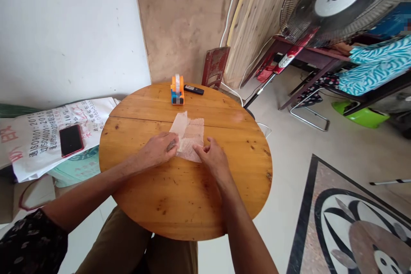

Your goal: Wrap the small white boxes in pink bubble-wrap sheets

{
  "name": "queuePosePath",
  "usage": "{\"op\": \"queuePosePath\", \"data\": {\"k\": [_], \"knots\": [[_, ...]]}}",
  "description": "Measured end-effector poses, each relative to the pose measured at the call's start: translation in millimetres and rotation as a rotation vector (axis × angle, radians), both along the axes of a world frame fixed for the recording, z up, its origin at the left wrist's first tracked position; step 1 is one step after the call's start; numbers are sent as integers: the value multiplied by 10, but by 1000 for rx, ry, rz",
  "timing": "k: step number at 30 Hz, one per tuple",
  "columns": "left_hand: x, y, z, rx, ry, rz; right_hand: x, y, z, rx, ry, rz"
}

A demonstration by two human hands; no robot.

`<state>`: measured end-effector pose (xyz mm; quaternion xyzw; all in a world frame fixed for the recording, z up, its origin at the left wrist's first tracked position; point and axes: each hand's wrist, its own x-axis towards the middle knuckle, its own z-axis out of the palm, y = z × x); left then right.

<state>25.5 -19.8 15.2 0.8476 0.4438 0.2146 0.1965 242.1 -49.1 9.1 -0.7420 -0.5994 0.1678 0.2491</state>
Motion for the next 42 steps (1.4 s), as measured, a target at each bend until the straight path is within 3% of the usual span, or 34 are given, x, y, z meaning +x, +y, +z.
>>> {"op": "queuePosePath", "data": {"k": [8,18,25,29,34,42], "knots": [[-7,33,-56,-51,-24,24,-151,62,-170,102,354,-13],[-7,69,-31,107,27,-9,-434,61,90,127,649,58],[-9,73,17,95,54,-13,-628,187,129,130,434,95],[-7,77,9,24,-6,-33,-673,173,195,54,430,121],[-39,48,-15,-69,-135,-30,-681,59,255,0,462,173],[-47,44,20,-322,-455,110,-704,-47,313,3,168,296]]}}
